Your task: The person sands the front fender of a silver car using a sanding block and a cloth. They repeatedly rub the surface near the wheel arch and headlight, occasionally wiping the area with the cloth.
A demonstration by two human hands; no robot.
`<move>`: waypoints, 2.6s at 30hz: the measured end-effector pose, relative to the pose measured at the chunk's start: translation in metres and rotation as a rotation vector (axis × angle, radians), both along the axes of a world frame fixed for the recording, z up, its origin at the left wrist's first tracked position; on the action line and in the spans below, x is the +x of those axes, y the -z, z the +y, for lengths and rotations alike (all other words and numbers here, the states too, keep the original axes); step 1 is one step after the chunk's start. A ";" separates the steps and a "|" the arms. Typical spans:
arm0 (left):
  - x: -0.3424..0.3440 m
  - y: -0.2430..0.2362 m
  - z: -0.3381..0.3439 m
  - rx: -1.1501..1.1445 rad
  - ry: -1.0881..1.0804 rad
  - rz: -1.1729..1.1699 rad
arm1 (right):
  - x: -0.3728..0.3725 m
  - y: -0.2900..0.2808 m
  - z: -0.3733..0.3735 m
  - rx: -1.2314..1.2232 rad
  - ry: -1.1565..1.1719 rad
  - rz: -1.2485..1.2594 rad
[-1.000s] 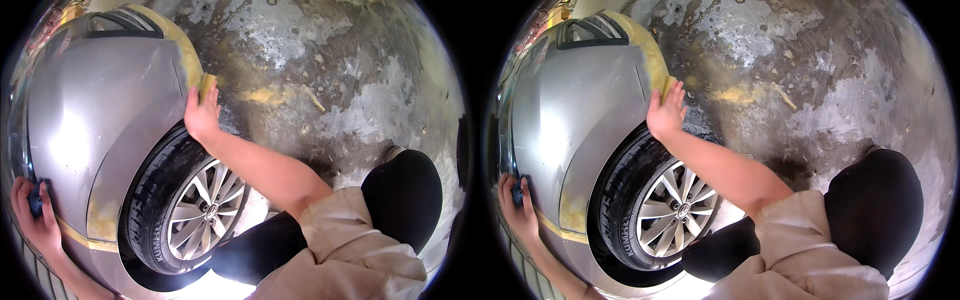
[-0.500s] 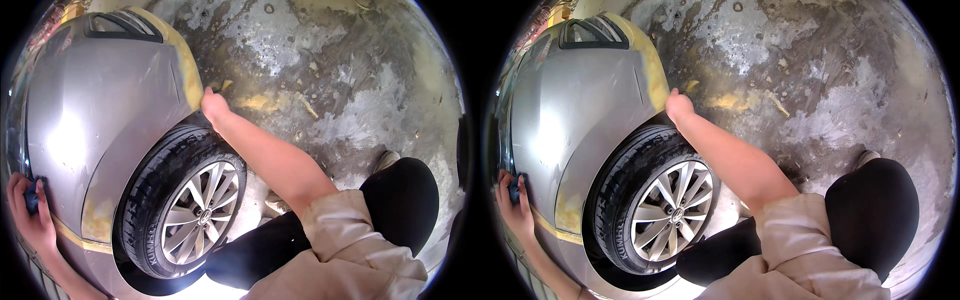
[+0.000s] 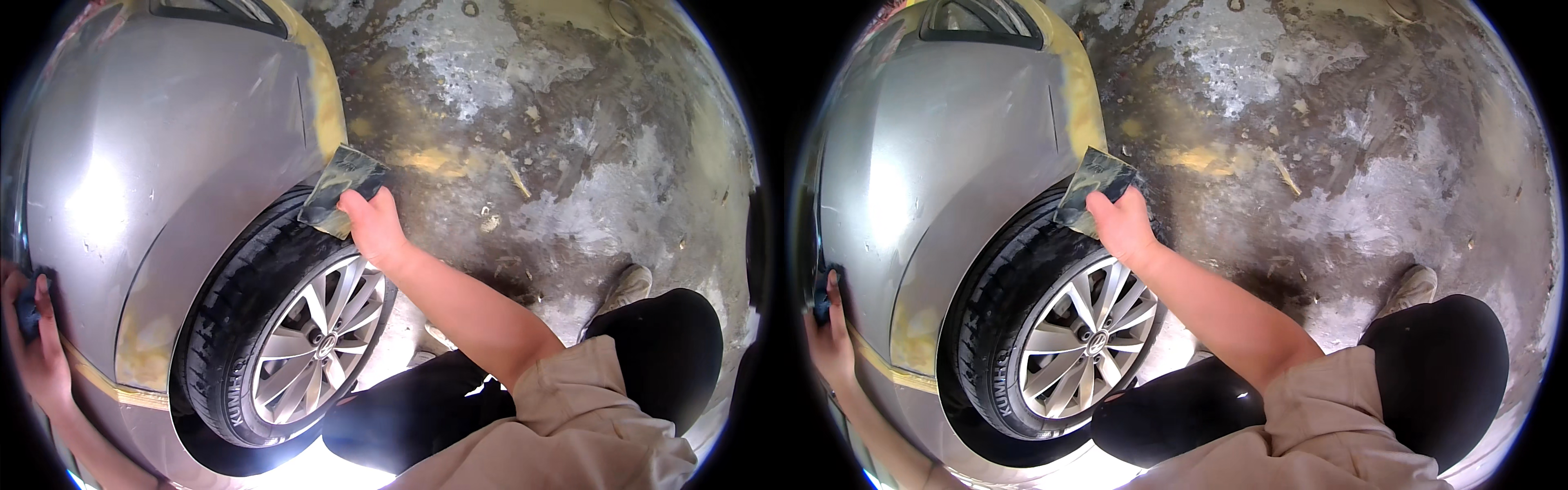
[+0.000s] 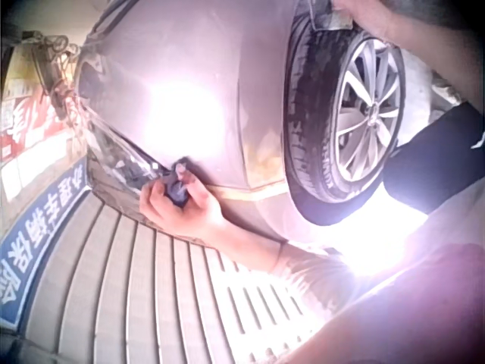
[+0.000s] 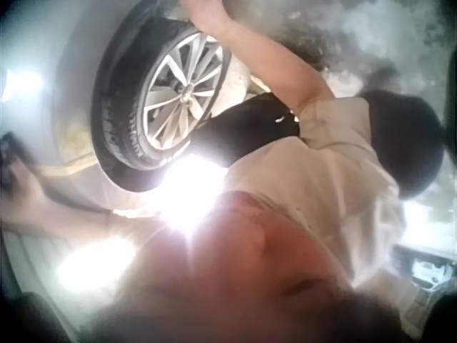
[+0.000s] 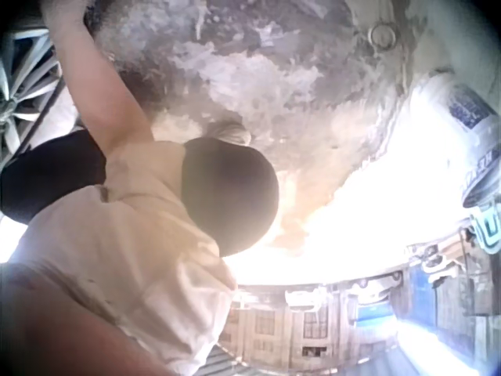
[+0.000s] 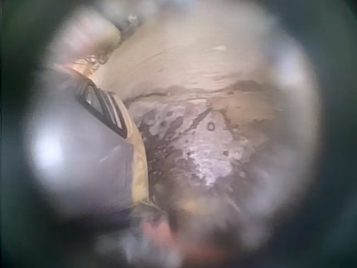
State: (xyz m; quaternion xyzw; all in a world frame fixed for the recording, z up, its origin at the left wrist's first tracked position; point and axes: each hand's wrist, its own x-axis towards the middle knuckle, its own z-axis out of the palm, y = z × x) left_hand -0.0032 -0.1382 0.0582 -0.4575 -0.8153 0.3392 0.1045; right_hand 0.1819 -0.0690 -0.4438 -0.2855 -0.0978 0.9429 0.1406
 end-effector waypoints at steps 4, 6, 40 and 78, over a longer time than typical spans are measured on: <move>-0.005 -0.006 -0.004 0.029 -0.025 -0.020 | -0.002 -0.012 -0.004 -0.014 -0.031 -0.003; -0.004 -0.007 -0.006 0.038 -0.040 -0.049 | 0.005 -0.029 0.002 0.026 -0.048 0.033; 0.006 -0.001 -0.007 -0.034 -0.210 -0.020 | -0.027 0.045 0.001 0.271 -0.064 -0.270; 0.039 0.030 0.053 -0.153 0.183 -0.024 | -0.019 -0.073 -0.040 0.821 -0.039 -0.288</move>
